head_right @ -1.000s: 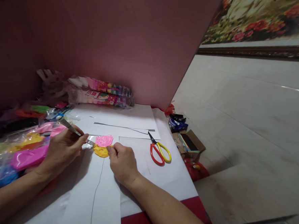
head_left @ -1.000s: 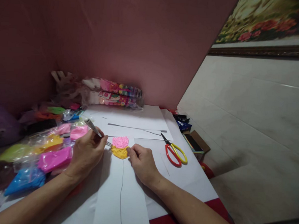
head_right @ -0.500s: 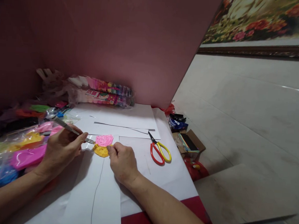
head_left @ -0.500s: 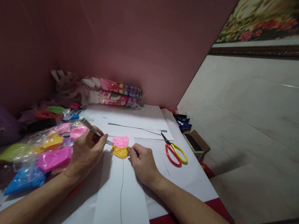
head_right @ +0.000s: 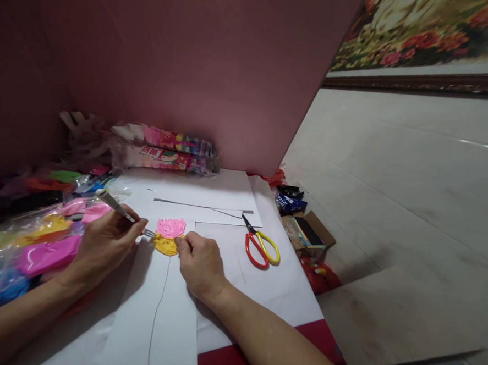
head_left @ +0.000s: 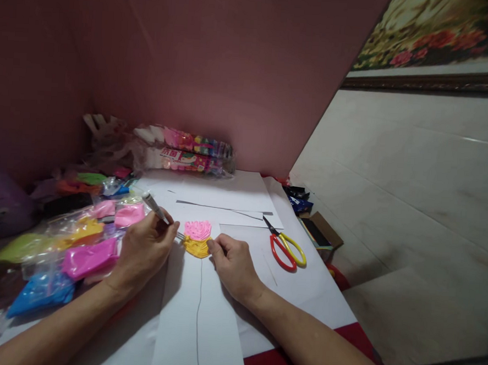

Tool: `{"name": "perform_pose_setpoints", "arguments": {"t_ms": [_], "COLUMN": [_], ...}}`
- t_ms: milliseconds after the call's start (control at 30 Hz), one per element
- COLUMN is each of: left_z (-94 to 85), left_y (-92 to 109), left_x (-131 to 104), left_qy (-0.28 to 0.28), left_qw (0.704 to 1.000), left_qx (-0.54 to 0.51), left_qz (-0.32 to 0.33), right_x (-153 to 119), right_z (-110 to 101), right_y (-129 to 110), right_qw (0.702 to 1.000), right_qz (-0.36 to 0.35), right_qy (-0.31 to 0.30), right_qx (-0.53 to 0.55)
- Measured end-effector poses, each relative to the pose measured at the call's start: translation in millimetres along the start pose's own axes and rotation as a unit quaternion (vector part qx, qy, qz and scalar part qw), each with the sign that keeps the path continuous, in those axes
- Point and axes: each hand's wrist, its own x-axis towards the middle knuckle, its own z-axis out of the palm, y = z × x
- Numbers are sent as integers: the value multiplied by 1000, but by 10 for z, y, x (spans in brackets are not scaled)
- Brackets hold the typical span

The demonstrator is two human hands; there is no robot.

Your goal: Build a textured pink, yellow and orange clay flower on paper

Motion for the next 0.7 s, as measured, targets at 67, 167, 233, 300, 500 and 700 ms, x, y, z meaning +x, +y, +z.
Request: {"name": "perform_pose_setpoints", "arguments": {"t_ms": [67,167,233,300,500,700], "left_z": [12,22,18,6,-32,-32], "left_y": [-25,-43,-27,13,114,86], "left_x": [13,37,45,41,4,-1], "left_qy": [-23,-33,-28,-19,-10,-73], "left_qw": [1000,996,990,982,976,986], "left_qx": [-16,-78,-131,-170,-201,-134], "left_qz": [7,-21,-49,-76,-78,-72], "right_x": [0,-1,-1,-1,-2,3], "right_z": [1,4,6,8,4,15], "right_y": [4,10,12,13,15,17], "right_qw": [1000,1000,1000,1000,1000,1000], "right_qz": [1,2,2,1,8,4], "right_qy": [2,1,-1,-1,-6,-4], "right_qx": [-2,-3,-2,-1,3,2]}}
